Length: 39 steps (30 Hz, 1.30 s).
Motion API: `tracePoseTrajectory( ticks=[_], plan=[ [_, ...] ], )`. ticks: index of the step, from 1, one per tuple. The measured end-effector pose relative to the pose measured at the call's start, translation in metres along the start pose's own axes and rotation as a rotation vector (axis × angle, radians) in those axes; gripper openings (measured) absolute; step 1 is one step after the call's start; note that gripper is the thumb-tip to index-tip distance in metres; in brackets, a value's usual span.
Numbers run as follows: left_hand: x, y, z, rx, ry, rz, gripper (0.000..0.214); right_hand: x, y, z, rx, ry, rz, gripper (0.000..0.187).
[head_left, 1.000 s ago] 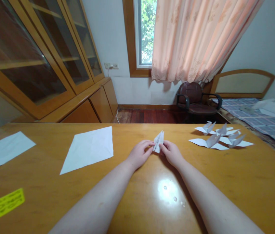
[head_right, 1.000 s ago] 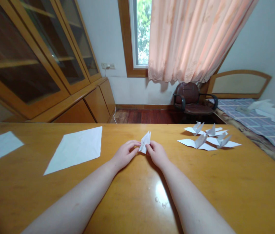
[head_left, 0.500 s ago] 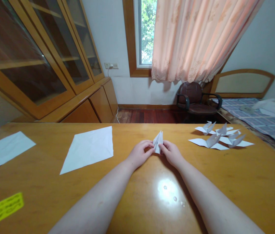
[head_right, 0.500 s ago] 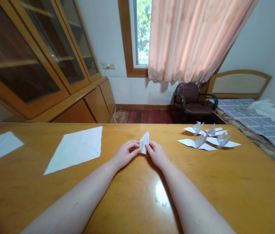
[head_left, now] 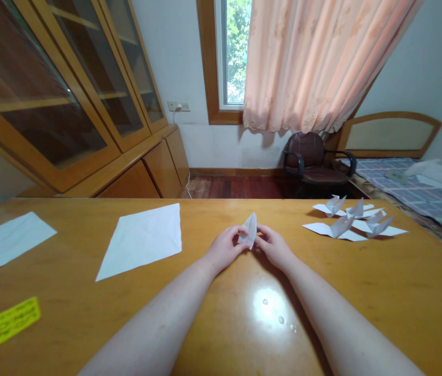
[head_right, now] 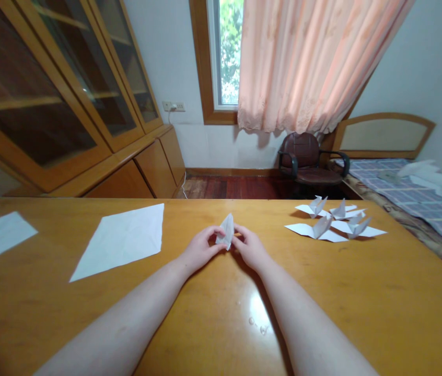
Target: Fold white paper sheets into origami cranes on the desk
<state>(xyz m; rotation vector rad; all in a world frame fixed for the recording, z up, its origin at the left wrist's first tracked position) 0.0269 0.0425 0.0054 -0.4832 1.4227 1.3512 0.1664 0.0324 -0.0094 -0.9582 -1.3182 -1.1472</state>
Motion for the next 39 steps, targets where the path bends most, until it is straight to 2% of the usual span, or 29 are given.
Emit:
tracePoseTrajectory(
  ticks=[3, 5, 10, 13, 18, 20, 23, 25, 28, 32, 39],
  plan=[
    [0.002, 0.001, 0.001, -0.024, 0.036, -0.071, 0.043, -0.003, 0.004, 0.001, -0.097, -0.033, 0.095, 0.048],
    [0.001, 0.001, 0.001, -0.027, 0.035, -0.117, 0.055, -0.005, 0.005, 0.001, -0.134, -0.053, 0.124, 0.045],
    [-0.001, 0.0, 0.0, -0.026, 0.011, -0.142, 0.07, -0.007, 0.002, 0.0, -0.056, -0.061, 0.155, 0.03],
    [0.002, 0.001, 0.0, -0.049, 0.012, -0.104, 0.062, -0.006, -0.001, -0.001, -0.009, -0.02, 0.159, 0.03],
    [0.0, 0.003, 0.0, -0.026, -0.026, 0.001, 0.018, -0.002, -0.002, -0.001, 0.01, -0.003, -0.005, 0.033],
    [-0.005, 0.005, 0.0, -0.041, -0.075, 0.079, 0.01, 0.0, 0.0, -0.002, -0.011, 0.004, -0.07, 0.031],
    [-0.012, 0.009, -0.001, -0.078, -0.153, 0.102, 0.006, 0.003, 0.004, -0.002, -0.035, 0.036, -0.121, 0.026],
    [-0.014, 0.008, -0.002, -0.054, -0.174, 0.075, 0.001, 0.004, 0.005, -0.002, -0.05, 0.054, -0.137, 0.023],
    [-0.015, 0.006, -0.001, -0.008, -0.196, 0.051, 0.01, 0.004, 0.006, -0.002, -0.083, 0.09, -0.099, 0.017],
    [-0.014, 0.007, -0.001, -0.031, -0.234, 0.094, 0.017, 0.0, 0.006, -0.001, -0.104, 0.128, -0.006, 0.015],
    [-0.014, 0.008, -0.003, -0.071, -0.274, 0.2, 0.015, 0.007, 0.012, -0.003, -0.204, 0.219, -0.099, 0.015]
  ],
)
Point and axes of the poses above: each hand's wrist, its own z-axis towards the middle knuckle, its own y-axis out of the back of the hand, x = y × z, the point moved 5 cm from there along z, towards the middle knuckle
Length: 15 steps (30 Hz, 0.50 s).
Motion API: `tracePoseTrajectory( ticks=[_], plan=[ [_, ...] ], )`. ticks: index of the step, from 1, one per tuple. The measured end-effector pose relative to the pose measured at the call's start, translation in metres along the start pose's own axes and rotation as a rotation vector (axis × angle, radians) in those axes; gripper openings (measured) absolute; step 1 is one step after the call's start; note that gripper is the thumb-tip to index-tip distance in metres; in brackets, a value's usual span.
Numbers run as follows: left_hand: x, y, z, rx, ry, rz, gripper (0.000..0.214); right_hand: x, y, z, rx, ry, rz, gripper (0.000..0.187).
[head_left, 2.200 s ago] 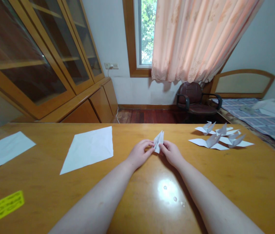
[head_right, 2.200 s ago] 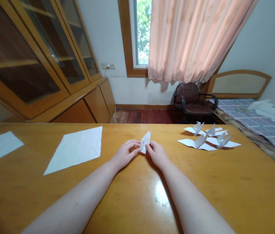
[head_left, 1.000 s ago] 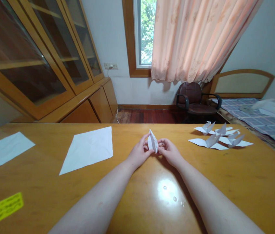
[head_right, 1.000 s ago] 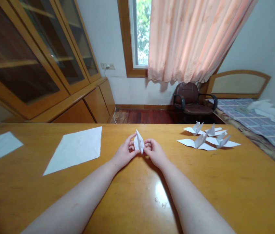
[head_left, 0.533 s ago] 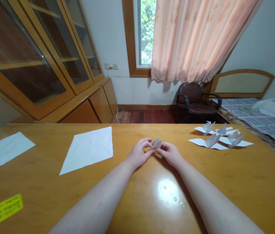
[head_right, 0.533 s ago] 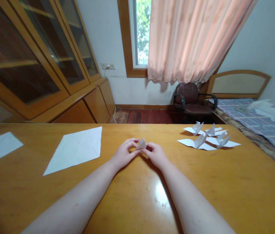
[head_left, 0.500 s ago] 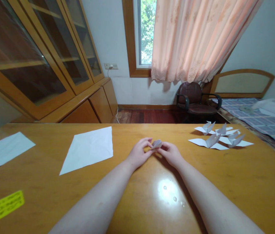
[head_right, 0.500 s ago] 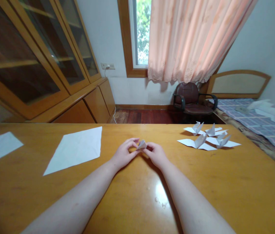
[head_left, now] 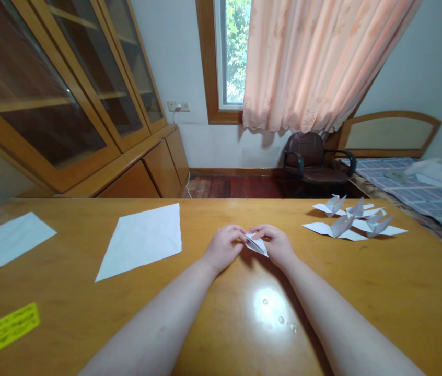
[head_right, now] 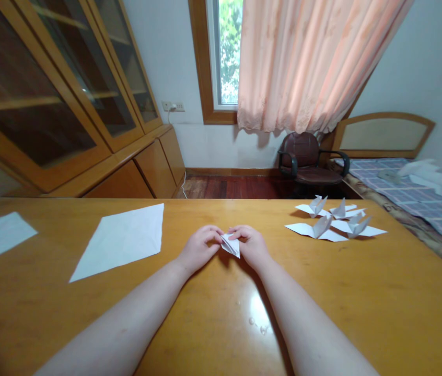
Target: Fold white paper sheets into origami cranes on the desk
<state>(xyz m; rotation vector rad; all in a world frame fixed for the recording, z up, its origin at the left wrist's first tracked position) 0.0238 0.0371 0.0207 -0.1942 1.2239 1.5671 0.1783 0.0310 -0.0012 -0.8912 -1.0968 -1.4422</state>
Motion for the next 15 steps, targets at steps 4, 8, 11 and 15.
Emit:
tracePoseTrajectory(
  ticks=[4, 8, 11, 15],
  plan=[
    [-0.002, 0.002, 0.0, -0.035, -0.011, 0.055, 0.015, 0.007, 0.001, 0.0, -0.008, 0.088, -0.051, 0.013],
    [-0.003, 0.004, 0.0, -0.057, -0.021, 0.069, 0.015, 0.012, 0.001, -0.001, -0.009, 0.151, -0.08, 0.012],
    [-0.002, 0.004, -0.001, -0.059, 0.043, 0.048, 0.009, 0.014, 0.0, -0.002, 0.023, 0.081, -0.162, 0.014],
    [0.003, 0.002, -0.003, -0.052, 0.145, -0.051, 0.019, 0.013, -0.001, -0.003, 0.088, -0.046, -0.258, 0.019]
  ],
)
Point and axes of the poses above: each hand's wrist, its own z-axis towards the middle knuckle, its own y-axis out of the back of the hand, x = y × z, the point moved 5 cm from there along z, towards the middle knuckle
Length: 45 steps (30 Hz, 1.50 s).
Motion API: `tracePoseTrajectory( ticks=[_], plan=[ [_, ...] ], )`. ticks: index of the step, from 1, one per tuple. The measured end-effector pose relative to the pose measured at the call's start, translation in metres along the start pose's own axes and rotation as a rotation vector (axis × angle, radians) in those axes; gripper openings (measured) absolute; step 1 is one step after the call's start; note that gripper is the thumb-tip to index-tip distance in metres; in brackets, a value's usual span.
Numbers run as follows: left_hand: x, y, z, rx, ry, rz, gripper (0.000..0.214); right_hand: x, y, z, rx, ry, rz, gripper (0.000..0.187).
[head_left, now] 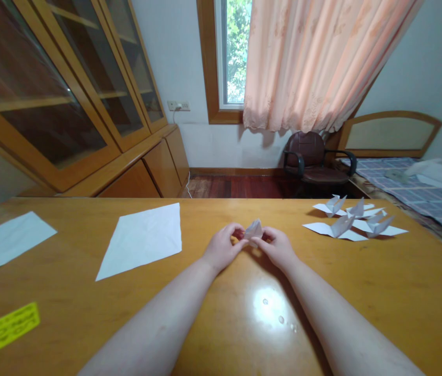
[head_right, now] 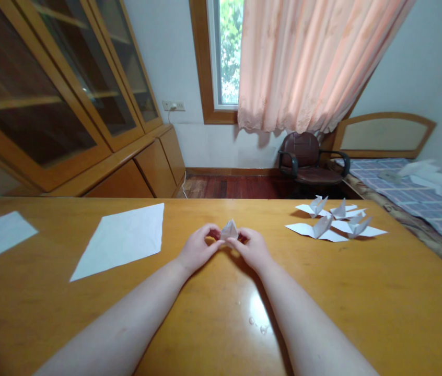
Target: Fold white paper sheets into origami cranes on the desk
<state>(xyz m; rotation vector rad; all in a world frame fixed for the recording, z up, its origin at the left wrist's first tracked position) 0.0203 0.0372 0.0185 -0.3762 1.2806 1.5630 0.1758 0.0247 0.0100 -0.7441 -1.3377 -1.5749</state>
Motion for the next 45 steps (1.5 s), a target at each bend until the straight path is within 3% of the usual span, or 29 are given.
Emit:
tracePoseTrajectory(
  ticks=[7, 16, 23, 26, 30, 40, 45],
  plan=[
    [-0.002, -0.002, 0.002, 0.031, -0.142, 0.086, 0.016, 0.001, 0.003, 0.003, -0.092, 0.201, 0.086, 0.004],
    [-0.003, 0.001, 0.002, -0.022, -0.209, 0.01, 0.022, 0.0, 0.006, 0.003, -0.134, 0.211, -0.012, 0.009],
    [-0.002, 0.001, 0.002, -0.013, -0.176, 0.007, 0.019, -0.004, 0.003, 0.003, -0.088, 0.162, 0.018, 0.014],
    [0.001, -0.002, 0.001, 0.019, -0.071, 0.015, 0.013, -0.009, 0.0, 0.003, -0.03, 0.021, 0.065, 0.017],
    [0.006, -0.007, -0.001, 0.072, 0.033, -0.083, 0.037, -0.012, -0.003, 0.002, 0.015, -0.137, 0.126, 0.025],
    [0.016, -0.009, 0.001, 0.076, 0.084, -0.138, 0.042, -0.016, -0.003, 0.003, 0.027, -0.159, 0.155, 0.037],
    [0.013, -0.007, 0.003, 0.069, 0.105, -0.148, 0.037, -0.017, -0.014, 0.001, 0.159, -0.179, 0.251, 0.032]
  ],
)
Point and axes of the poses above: each hand's wrist, its own z-axis towards the middle knuckle, its own y-axis out of the back of the hand, x = y × z, the point moved 5 cm from there along z, towards the middle knuckle
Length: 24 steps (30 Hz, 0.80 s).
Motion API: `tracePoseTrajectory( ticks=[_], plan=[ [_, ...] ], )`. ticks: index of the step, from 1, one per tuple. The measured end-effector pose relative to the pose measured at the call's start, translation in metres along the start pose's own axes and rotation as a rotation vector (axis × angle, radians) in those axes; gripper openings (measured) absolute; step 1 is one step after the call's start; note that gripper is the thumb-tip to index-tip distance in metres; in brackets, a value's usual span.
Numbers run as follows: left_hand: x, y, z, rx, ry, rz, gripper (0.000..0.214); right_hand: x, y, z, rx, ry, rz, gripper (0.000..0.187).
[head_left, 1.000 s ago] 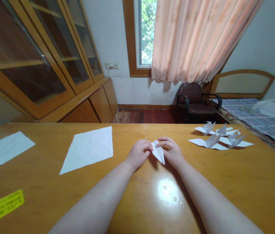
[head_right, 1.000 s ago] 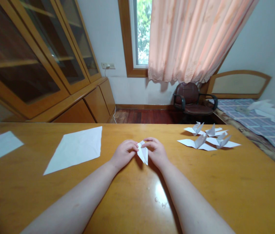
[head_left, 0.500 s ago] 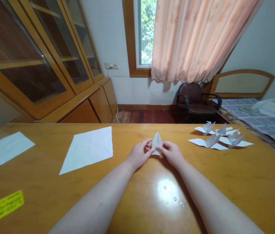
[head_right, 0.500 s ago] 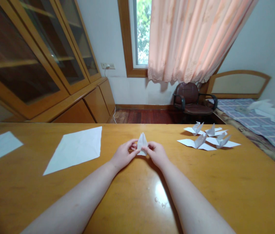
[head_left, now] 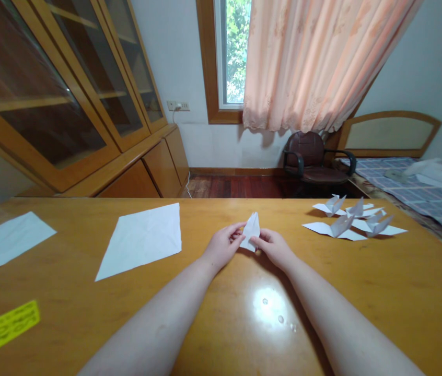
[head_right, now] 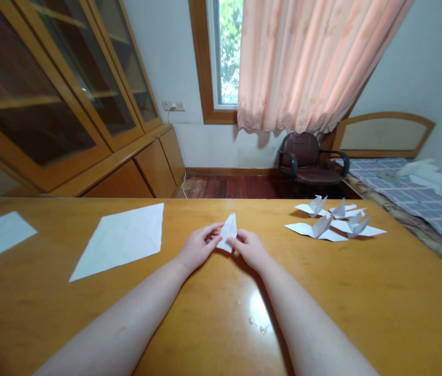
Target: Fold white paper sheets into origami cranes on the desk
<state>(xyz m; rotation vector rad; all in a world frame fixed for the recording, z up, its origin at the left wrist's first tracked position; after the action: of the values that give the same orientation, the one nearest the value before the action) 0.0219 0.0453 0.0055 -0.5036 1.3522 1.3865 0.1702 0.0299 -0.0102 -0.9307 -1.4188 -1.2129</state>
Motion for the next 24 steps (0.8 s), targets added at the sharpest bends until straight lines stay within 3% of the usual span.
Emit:
tracePoseTrajectory(
  ticks=[9, 24],
  plan=[
    [-0.012, 0.004, -0.003, -0.01, -0.064, 0.089, 0.019, 0.002, 0.0, 0.0, -0.015, -0.008, -0.037, 0.031],
    [-0.011, 0.001, -0.003, 0.024, -0.058, 0.041, 0.019, 0.0, -0.001, 0.0, 0.03, 0.003, -0.076, 0.026]
  ],
)
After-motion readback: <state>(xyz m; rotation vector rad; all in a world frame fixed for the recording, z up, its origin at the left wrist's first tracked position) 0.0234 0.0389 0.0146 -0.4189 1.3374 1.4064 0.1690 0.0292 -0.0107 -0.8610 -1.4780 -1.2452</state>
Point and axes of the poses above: each hand's wrist, its own z-axis towards the middle knuckle, its own y-axis out of the back of the hand, x = y × z, the point moved 5 cm from there along z, towards the middle knuckle
